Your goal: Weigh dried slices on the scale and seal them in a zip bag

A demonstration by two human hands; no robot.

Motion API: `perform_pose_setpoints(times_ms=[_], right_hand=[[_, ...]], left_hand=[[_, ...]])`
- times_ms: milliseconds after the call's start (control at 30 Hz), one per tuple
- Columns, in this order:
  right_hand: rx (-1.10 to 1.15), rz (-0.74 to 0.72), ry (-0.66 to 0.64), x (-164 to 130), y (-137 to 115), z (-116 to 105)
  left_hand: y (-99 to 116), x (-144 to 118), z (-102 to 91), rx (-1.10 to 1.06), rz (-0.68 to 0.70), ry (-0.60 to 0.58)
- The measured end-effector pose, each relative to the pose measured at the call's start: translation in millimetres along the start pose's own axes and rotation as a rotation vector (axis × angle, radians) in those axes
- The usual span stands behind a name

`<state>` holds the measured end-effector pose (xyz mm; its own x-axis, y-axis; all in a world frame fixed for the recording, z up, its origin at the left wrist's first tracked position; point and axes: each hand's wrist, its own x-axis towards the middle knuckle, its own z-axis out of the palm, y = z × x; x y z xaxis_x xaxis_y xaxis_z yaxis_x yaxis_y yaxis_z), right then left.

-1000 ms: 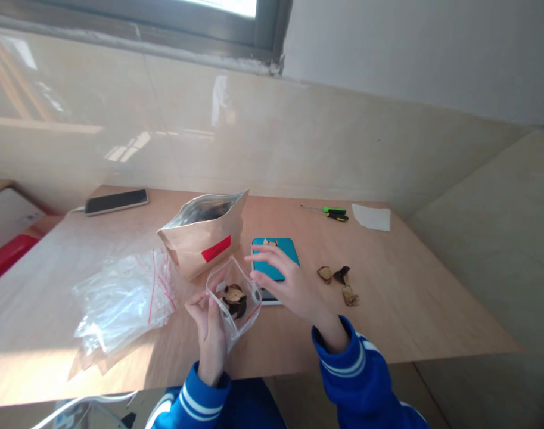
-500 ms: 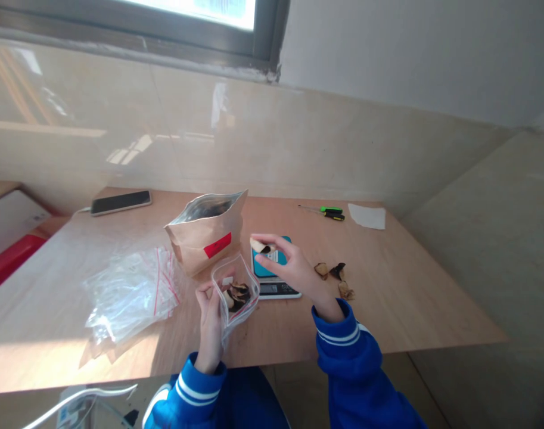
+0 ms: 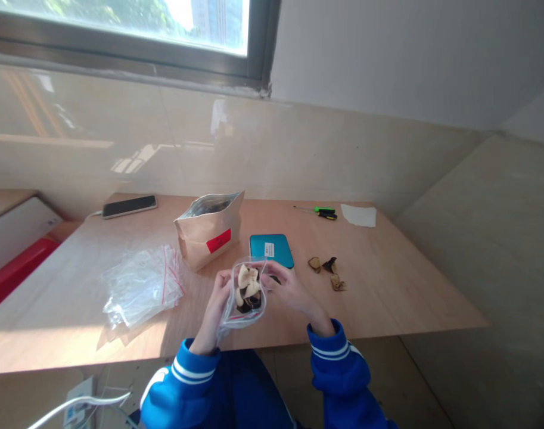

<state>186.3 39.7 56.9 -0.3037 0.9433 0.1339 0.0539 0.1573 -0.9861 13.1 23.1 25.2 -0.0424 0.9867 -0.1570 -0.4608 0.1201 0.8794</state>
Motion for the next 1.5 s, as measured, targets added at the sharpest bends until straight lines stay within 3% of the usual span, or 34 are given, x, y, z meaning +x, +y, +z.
perform_pose_setpoints(times_ms=[67,200,267,333,433,533,633,800,967,1167,1333,1500], right_hand=[[0.051,-0.033,0.121,-1.6,0.9,8.1],[0.068,-0.095,0.591,-3.5,1.7,14.9],[0.049,-0.119,0.68,-5.9,3.5,14.8],[0.022,-0.126,0.701,-9.9,5.7,14.8],[-0.032,-0.093,0.716,-18.5,7.1,18.2],[-0.17,-0.099,0.606,-27.3,4.3,25.0],[-0.324,-0.154,0.52,-33.4,-0.4,28.4],[-0.236,-0.072,0.85,-37.3,-3.4,20.3],[-0.087,-0.108,0.909,-39.1,-9.9,17.2],[-0.07,-0.135,0.92,-40.7,-17.7,18.3],[-0.126,-0.154,0.827,-38.7,-21.4,19.6],[-0.128,-0.192,0.983,-42.0,-26.8,24.7]], left_hand=[[5.9,-1.6,0.5,0.049,0.004,-0.017],[17.2,-12.5,-2.4,0.02,0.034,-0.089],[19.9,-18.9,-4.5,0.06,0.065,-0.167],[19.9,-23.0,-5.2,0.204,0.141,-0.153],[17.1,-24.4,-1.3,0.371,0.243,0.026],[15.4,-24.0,6.8,0.392,0.315,0.186],[19.2,-25.7,12.8,0.46,0.343,0.149],[32.9,-29.7,13.3,0.485,0.34,0.192],[40.2,-32.1,15.8,0.377,0.281,0.114],[43.8,-31.4,22.8,0.349,0.214,0.004],[46.3,-29.4,29.8,0.31,0.293,0.05],[51.8,-33.7,38.0,0.228,0.292,0.166]])
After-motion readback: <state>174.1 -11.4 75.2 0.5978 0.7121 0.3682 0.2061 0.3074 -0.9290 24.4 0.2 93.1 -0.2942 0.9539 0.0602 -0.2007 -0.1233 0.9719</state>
